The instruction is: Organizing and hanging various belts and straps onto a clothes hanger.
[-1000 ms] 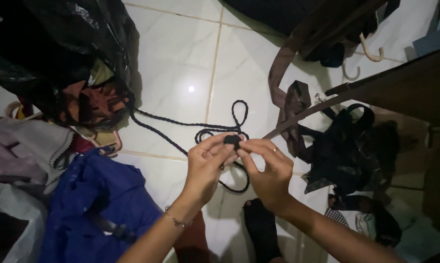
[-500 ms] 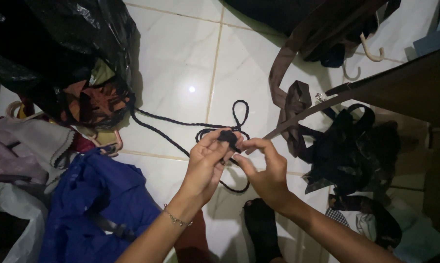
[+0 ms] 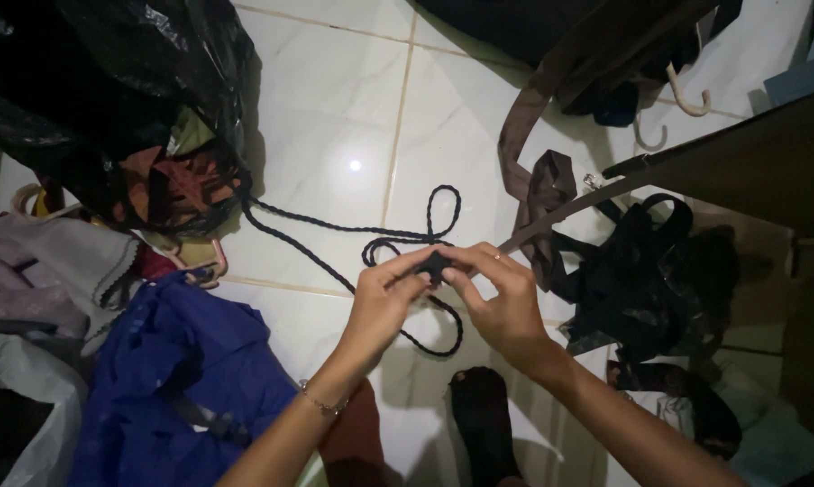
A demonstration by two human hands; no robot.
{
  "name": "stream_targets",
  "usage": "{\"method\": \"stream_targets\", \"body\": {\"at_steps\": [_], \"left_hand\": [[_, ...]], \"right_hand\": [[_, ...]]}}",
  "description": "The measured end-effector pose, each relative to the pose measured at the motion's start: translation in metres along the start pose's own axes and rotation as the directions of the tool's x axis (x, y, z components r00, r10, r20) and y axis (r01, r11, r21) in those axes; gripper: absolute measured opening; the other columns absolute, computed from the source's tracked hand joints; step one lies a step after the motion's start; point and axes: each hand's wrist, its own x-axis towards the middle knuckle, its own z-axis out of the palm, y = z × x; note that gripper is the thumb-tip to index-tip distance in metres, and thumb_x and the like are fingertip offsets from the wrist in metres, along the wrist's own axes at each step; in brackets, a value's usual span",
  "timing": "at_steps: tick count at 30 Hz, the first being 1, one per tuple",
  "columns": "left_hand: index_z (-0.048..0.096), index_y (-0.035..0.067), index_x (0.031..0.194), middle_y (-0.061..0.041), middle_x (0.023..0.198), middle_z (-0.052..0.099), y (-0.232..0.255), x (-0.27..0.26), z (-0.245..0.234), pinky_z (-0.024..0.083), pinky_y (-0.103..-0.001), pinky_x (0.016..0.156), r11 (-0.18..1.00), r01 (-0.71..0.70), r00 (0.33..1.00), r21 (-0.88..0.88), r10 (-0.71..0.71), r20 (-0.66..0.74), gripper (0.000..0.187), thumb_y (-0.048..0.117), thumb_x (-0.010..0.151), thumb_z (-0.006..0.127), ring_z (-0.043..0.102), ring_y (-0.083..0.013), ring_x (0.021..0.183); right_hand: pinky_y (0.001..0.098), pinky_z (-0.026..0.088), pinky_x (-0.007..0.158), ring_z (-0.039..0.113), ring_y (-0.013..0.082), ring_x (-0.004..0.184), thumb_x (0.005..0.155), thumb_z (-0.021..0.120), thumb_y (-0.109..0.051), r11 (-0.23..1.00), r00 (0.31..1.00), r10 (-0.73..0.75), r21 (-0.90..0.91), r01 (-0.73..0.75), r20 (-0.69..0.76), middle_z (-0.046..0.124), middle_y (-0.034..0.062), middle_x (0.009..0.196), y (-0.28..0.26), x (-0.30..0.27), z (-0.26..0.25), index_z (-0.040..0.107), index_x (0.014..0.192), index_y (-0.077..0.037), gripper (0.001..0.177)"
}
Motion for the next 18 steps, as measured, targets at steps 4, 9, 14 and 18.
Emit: {"method": "stream_targets", "body": {"at_steps": [4,9,14,18], "left_hand": [[0.061,0.004,0.141,0.003,0.107,0.069,0.013,-0.005,0.009,0.044,-0.024,0.073,0.992,0.026,0.986,0.127,-0.047,0.16,0.04,0.012,0.103,0.053,0.053,-0.0063,0.083],[0.051,0.004,0.121,-0.001,0.093,0.064,-0.051,0.022,-0.006,0.051,-0.025,0.068,0.999,-0.04,0.998,0.034,0.038,0.051,0.022,0.011,0.102,0.06,0.059,-0.0075,0.078],[0.059,0.002,0.108,-0.008,0.078,0.067,-0.068,0.054,-0.074,0.052,-0.031,0.056,0.92,-0.043,0.906,0.39,0.201,-0.373,0.011,0.012,0.105,0.057,0.06,-0.0148,0.062],[0.063,-0.001,0.11,-0.016,0.088,0.068,-0.101,0.068,-0.117,0.053,-0.037,0.069,0.633,-0.218,0.81,0.743,0.542,-0.224,0.015,-0.001,0.101,0.052,0.065,-0.0239,0.077]], "right_hand": [[0.0276,0.056,0.074,0.072,0.0171,0.082,0.089,0.076,0.005,0.998,0.998,-0.044,-0.048,0.046,0.037,0.073,0.009,0.094,0.019,-0.006,0.004,0.071,0.109,-0.005,0.023],[0.034,0.053,0.091,0.065,0.0257,0.099,0.092,0.076,-0.005,0.999,0.996,0.046,0.002,-0.047,0.08,0.064,0.0139,0.104,0.059,-0.002,0.022,0.059,0.126,-0.002,0.039],[0.0372,0.05,0.098,0.06,0.0309,0.119,0.094,0.078,-0.019,0.991,0.974,0.058,-0.13,-0.029,0.221,0.056,0.0203,0.129,0.123,0.024,0.028,0.045,0.145,-0.001,0.064],[0.0467,0.045,0.099,0.05,0.0433,0.12,0.073,0.084,-0.019,0.941,0.931,0.059,-0.332,0.068,0.36,0.043,0.0318,0.134,0.159,0.031,0.034,0.034,0.148,0.004,0.093]]}}
